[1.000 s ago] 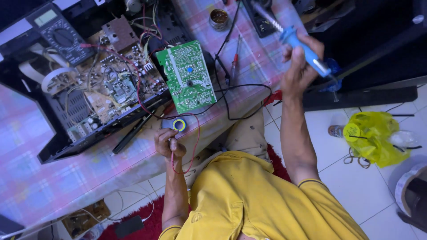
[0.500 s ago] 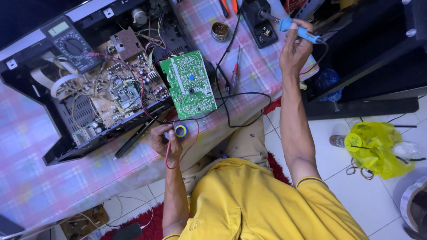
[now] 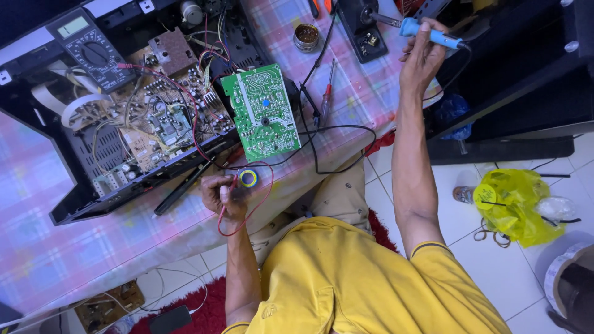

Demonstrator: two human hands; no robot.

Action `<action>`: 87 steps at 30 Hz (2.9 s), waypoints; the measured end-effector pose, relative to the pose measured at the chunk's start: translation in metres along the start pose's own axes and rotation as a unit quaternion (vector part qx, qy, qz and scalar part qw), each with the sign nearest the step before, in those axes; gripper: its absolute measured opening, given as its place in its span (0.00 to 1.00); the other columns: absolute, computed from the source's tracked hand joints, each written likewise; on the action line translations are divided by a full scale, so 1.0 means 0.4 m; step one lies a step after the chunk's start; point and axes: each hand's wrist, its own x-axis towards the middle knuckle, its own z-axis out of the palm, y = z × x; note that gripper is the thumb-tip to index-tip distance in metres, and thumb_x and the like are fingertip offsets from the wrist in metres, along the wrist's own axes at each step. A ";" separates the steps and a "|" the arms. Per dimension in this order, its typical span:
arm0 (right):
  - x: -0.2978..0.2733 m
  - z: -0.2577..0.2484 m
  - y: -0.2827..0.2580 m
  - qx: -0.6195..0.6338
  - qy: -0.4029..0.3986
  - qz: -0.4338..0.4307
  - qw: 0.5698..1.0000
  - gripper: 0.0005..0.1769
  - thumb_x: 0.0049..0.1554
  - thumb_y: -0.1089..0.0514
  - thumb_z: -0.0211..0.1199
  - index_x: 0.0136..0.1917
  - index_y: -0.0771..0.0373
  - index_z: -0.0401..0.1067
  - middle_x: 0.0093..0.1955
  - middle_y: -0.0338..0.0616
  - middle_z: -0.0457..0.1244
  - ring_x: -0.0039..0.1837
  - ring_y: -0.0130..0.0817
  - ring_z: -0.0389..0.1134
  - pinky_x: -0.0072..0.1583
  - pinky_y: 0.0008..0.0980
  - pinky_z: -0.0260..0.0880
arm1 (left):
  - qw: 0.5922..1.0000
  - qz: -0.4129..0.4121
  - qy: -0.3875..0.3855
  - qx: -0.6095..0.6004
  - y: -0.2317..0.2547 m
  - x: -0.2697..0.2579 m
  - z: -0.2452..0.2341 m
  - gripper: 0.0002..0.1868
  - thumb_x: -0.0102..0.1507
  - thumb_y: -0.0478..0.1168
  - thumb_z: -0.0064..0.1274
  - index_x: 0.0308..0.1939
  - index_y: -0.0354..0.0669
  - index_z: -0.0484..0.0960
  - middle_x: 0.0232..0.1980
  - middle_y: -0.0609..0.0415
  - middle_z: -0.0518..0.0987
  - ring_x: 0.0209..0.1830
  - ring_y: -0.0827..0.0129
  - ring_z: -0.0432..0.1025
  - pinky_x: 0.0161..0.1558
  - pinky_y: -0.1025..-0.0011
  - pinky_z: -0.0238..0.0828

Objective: The person holds a green circuit board and uses multimeter probes to test various points on the board. They then use a soldering iron to apply heat to specific components on the board while holding a roll of solder wire.

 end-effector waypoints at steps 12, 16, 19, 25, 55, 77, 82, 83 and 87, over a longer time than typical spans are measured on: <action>-0.008 0.062 0.010 -0.005 -0.011 -0.072 0.997 0.17 0.71 0.44 0.53 0.58 0.59 0.69 0.38 0.43 0.60 0.38 0.29 0.62 0.41 0.29 0.67 | 0.990 -0.068 0.018 -0.126 -0.072 -0.035 -0.025 0.23 0.69 0.56 0.39 0.31 0.42 0.73 0.28 0.52 0.71 0.14 0.75 0.56 0.18 0.76 0.50; -0.024 0.063 0.053 0.034 0.001 0.034 0.999 0.19 0.70 0.43 0.52 0.64 0.57 0.68 0.39 0.41 0.61 0.40 0.27 0.66 0.36 0.26 0.72 | 0.986 -0.093 0.029 -0.132 -0.094 -0.045 -0.031 0.19 0.66 0.52 0.43 0.31 0.41 0.74 0.27 0.53 0.72 0.15 0.75 0.58 0.19 0.77 0.53; -0.033 0.071 0.015 -0.046 -0.031 -0.091 0.994 0.18 0.72 0.45 0.51 0.63 0.60 0.68 0.39 0.43 0.63 0.39 0.31 0.65 0.44 0.34 0.67 | 0.993 -0.095 0.032 -0.057 -0.094 -0.046 -0.036 0.17 0.66 0.51 0.44 0.32 0.42 0.76 0.27 0.55 0.75 0.19 0.75 0.63 0.25 0.76 0.58; -0.034 0.080 -0.011 -0.094 0.004 -0.134 0.987 0.17 0.71 0.47 0.55 0.61 0.63 0.71 0.47 0.47 0.68 0.46 0.34 0.67 0.47 0.33 0.67 | 0.998 -0.033 0.007 -0.044 -0.089 -0.040 -0.036 0.19 0.69 0.50 0.45 0.30 0.40 0.76 0.27 0.53 0.75 0.23 0.71 0.66 0.28 0.72 0.60; -0.314 0.103 -0.109 -0.180 -0.259 -0.223 0.922 0.16 0.58 0.46 0.80 0.55 0.51 0.83 0.39 0.34 0.66 0.44 0.38 0.68 0.51 0.34 0.71 | 0.994 -0.012 -0.081 -0.066 -0.081 -0.034 -0.052 0.32 0.72 0.54 0.34 0.24 0.41 0.82 0.18 0.56 0.74 0.08 0.81 0.60 0.14 0.81 0.57; -0.340 0.120 -0.075 -0.064 -0.341 -0.176 0.921 0.12 0.65 0.55 0.67 0.60 0.60 0.80 0.48 0.47 0.69 0.55 0.52 0.69 0.61 0.45 0.68 | 0.998 0.016 -0.060 -0.007 -0.058 -0.024 -0.024 0.11 0.67 0.41 0.51 0.40 0.37 0.83 0.27 0.52 0.79 0.27 0.78 0.71 0.33 0.76 0.69; -0.414 0.076 -0.015 0.060 -0.177 -0.090 0.978 0.07 0.62 0.61 0.68 0.51 0.67 0.75 0.37 0.45 0.61 0.38 0.33 0.61 0.43 0.35 0.66 | 0.996 0.042 -0.066 -0.046 -0.076 -0.025 -0.028 0.14 0.65 0.41 0.54 0.47 0.32 0.80 0.27 0.51 0.77 0.27 0.76 0.70 0.36 0.75 0.71; -0.437 0.059 -0.015 0.094 -0.166 -0.095 0.977 0.07 0.62 0.63 0.64 0.51 0.70 0.75 0.36 0.46 0.59 0.36 0.33 0.59 0.42 0.35 0.64 | 0.996 0.043 -0.063 -0.053 -0.073 -0.023 -0.022 0.14 0.66 0.41 0.53 0.48 0.31 0.79 0.28 0.51 0.77 0.27 0.76 0.70 0.36 0.75 0.70; -0.534 0.047 -0.047 0.182 -0.155 -0.098 0.966 0.17 0.59 0.58 0.59 0.47 0.78 0.78 0.34 0.54 0.66 0.33 0.36 0.63 0.37 0.31 0.65 | 0.996 0.062 -0.051 -0.031 -0.073 -0.021 -0.022 0.13 0.66 0.38 0.54 0.48 0.29 0.78 0.29 0.49 0.76 0.27 0.73 0.71 0.36 0.73 0.70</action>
